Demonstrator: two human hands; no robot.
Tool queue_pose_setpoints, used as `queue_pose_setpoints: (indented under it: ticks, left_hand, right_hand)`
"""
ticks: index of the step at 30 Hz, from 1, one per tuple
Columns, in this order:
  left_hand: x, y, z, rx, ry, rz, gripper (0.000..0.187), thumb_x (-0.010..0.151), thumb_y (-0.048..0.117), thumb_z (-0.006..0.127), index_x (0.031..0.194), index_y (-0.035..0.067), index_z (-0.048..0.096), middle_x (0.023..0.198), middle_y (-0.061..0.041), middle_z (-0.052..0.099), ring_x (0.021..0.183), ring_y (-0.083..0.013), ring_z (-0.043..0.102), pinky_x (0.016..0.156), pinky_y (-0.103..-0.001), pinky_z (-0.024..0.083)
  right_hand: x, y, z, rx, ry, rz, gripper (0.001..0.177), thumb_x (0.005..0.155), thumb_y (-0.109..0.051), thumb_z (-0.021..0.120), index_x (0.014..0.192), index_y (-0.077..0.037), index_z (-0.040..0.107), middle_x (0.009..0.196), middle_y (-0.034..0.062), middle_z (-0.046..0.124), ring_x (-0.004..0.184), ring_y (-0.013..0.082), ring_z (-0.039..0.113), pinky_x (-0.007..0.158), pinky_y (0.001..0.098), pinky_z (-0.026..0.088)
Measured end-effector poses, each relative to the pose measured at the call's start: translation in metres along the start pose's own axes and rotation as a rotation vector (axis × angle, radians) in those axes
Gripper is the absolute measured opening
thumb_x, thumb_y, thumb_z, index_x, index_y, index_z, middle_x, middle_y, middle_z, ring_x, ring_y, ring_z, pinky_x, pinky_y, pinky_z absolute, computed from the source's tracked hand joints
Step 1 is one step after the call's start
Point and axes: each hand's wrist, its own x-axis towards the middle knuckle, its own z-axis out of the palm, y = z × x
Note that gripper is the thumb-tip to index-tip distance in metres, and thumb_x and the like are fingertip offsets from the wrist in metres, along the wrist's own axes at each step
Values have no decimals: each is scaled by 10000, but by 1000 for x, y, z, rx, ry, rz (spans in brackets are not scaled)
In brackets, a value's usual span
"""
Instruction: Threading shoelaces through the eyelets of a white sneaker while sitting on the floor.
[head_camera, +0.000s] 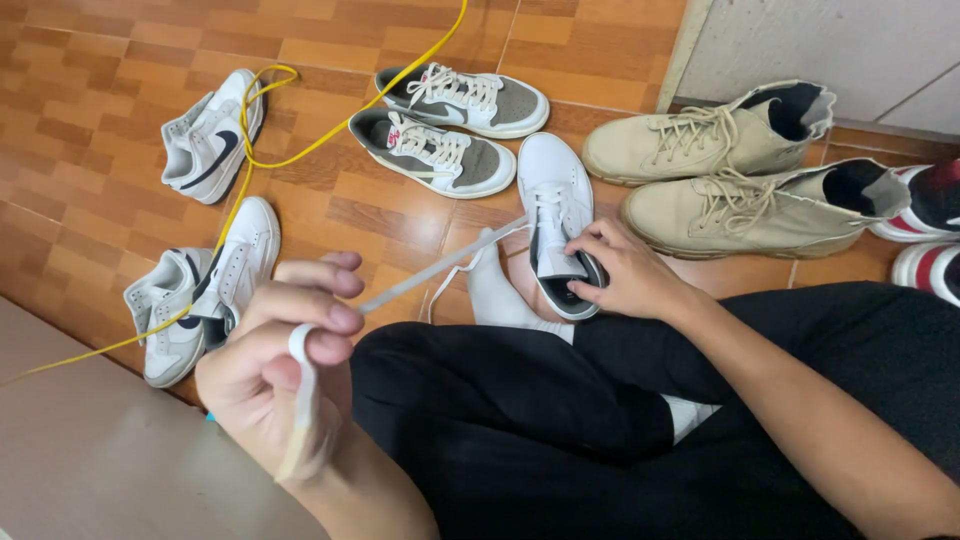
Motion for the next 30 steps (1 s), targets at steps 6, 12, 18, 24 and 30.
queue_pose_setpoints:
  ticks: [6,12,18,24,30]
  left_hand:
    - [-13,8,-13,-24,25,125,265,1062,394,657,962,148,644,858,-80,690,934,-306,671,1029,-563,660]
    - [-31,13,-26,-170,107,99,175,1055,238,684,1223,207,646,877,-10,682,898,-232,670,989,-508,606]
    - [-40,7,-42,-467,37,-55,586,969,153,769,1529,168,597,898,67,720,908,-213,646,1035,-507,578]
    - [0,-24,-14,-520,-114,-128,122,1022,126,708,1119,89,645,918,-120,694,918,-292,705,991,-470,651]
    - [37,-80,29,-368,-125,-549,176,1010,94,690,1153,-10,685,1000,-180,743,892,-249,761,912,-356,682]
  right_hand:
    - [0,-2,0,5,-36,36,431,851,-322,813,1232,-192,659,1228,34,504,1155,207,578,1036,352,445]
    - [1,3,5,-77,1,6,439,834,-349,812,1217,-184,672,1196,56,522,1169,233,550,1041,376,437]
    - [-1,11,21,-301,279,-258,404,802,-308,854,1139,-110,752,1080,51,611,1018,277,571,842,423,501]
    - [-1,0,25,-419,457,-450,97,868,-119,781,928,-47,758,996,58,627,960,268,604,748,388,429]
    - [2,-13,17,-544,458,-494,128,904,-88,716,1028,-76,739,1080,35,703,1016,253,645,769,372,461]
